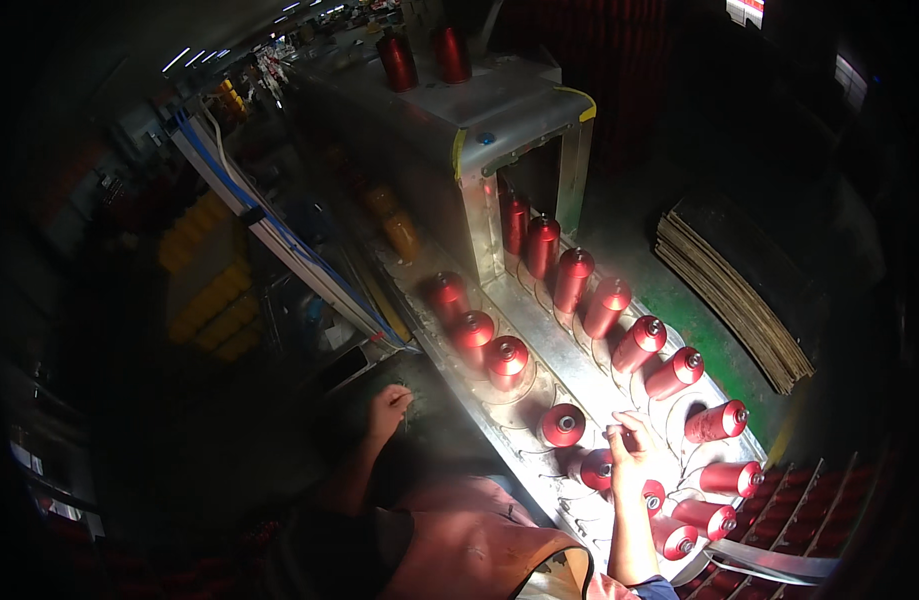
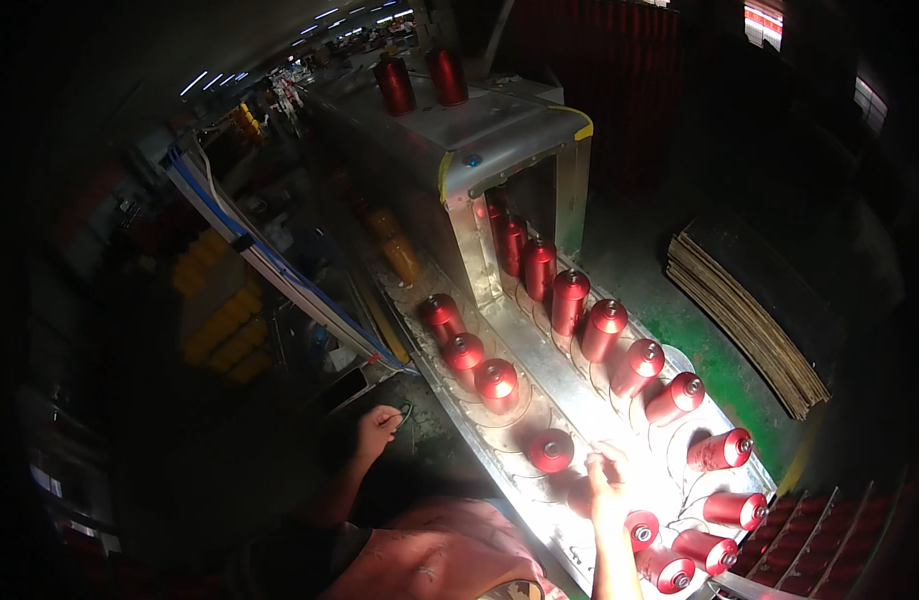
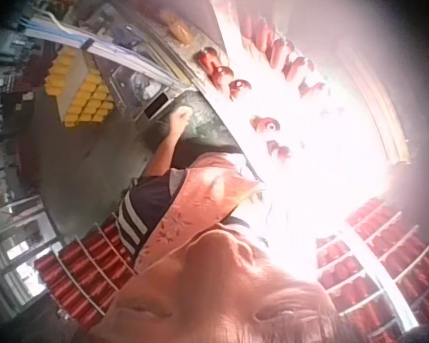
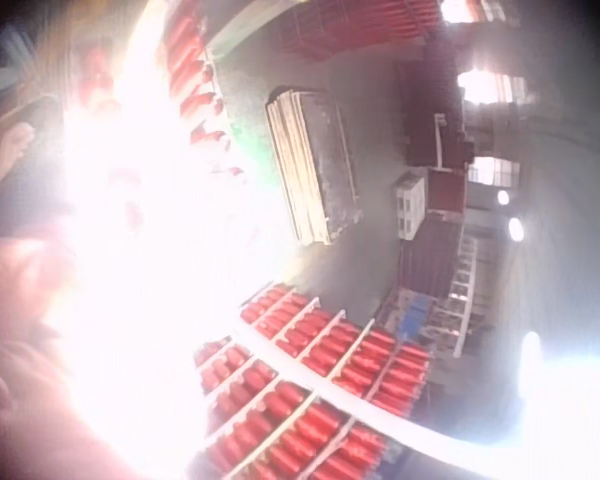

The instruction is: The person uses a manual pallet jack to move a pallet of red cylindrical objects through a warehouse. They then remove the cylinders one by one and place them onto a metal tray, occasionally dipping them into a small metal bowl.

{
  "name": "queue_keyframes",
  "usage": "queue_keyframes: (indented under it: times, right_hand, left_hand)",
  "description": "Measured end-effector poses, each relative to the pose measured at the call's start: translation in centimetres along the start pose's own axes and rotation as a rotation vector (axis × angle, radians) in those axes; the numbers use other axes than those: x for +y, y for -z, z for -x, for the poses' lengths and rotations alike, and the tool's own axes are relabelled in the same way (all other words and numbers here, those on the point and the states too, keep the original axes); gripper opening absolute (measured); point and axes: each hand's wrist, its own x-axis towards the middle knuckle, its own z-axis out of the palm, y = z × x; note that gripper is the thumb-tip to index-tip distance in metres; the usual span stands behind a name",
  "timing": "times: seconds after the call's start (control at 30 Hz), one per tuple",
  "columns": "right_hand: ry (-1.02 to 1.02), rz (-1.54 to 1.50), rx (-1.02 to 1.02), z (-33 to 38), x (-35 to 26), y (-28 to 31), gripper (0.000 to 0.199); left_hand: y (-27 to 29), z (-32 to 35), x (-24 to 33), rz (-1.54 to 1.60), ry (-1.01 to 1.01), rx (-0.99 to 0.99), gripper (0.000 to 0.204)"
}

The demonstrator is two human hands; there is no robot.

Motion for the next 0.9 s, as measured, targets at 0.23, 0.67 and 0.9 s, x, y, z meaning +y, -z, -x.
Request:
queue_keyframes:
  times: [0.23,0.67,0.9]
  right_hand:
    - [0.007,0.163,-0.166,4.4,-0.8,-4.4,0.023]
    - [-0.240,0.295,-0.078,7.7,6.5,-16.2,0.022]
    - [-0.242,0.344,-0.161,4.6,4.7,-23.1,0.023]
  left_hand:
    - [14.9,-1.5,-12.2,-0.841,0.142,0.321,0.069]
    - [16.7,-12.7,-15.0,-1.125,-0.022,0.158,0.063]
    - [18.8,-14.3,-13.8,-1.147,-0.125,0.016,0.082]
